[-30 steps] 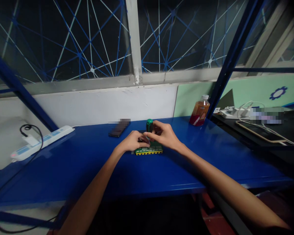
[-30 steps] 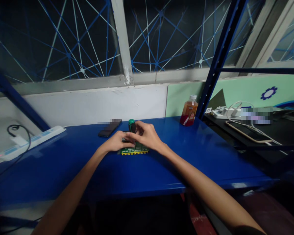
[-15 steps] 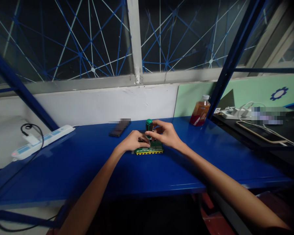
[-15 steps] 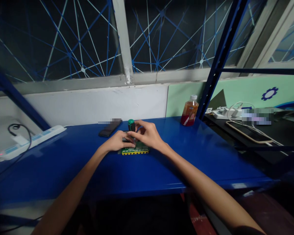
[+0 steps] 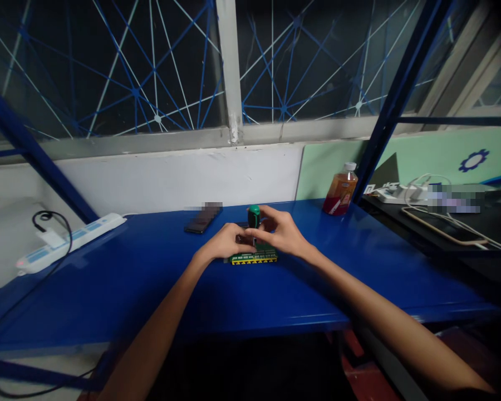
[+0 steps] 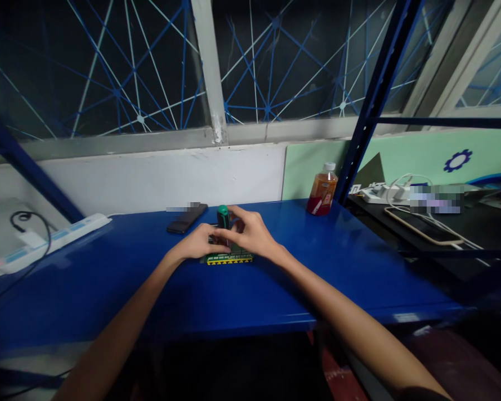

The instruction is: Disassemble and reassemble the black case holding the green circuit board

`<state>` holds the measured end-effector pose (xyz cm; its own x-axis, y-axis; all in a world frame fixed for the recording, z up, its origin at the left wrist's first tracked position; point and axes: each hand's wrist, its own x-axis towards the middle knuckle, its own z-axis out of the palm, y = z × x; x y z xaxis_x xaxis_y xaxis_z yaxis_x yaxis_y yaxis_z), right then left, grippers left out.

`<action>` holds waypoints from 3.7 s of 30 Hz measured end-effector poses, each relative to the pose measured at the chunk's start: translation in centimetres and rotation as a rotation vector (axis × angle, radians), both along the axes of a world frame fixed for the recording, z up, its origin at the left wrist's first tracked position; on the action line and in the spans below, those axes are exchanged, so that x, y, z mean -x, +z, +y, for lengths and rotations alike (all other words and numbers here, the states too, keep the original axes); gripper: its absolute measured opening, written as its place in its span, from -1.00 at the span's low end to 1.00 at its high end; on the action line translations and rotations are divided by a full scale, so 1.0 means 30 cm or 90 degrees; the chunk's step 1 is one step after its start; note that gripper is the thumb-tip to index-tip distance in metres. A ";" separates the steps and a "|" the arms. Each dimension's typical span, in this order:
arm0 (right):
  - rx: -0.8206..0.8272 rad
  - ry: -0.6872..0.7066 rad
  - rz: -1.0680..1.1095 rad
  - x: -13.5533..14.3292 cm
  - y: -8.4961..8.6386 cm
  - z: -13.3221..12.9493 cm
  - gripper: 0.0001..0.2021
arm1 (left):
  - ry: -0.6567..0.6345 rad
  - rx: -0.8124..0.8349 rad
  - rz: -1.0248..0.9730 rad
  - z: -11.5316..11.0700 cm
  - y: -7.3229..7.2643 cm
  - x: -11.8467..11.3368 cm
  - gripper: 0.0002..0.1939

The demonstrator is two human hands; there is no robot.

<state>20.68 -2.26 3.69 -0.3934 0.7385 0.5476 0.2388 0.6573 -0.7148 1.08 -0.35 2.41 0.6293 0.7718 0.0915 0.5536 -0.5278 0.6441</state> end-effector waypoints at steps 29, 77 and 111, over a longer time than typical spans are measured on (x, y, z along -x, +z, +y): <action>0.026 -0.014 -0.046 0.005 -0.004 0.002 -0.60 | -0.016 0.004 0.003 -0.001 -0.001 -0.006 -0.74; 0.035 -0.029 -0.057 0.013 -0.001 -0.005 -0.65 | -0.046 0.046 -0.015 -0.003 -0.009 -0.014 -0.81; 0.041 -0.021 -0.052 0.013 0.006 -0.012 -0.62 | -0.034 0.042 -0.004 -0.008 -0.001 -0.016 -0.77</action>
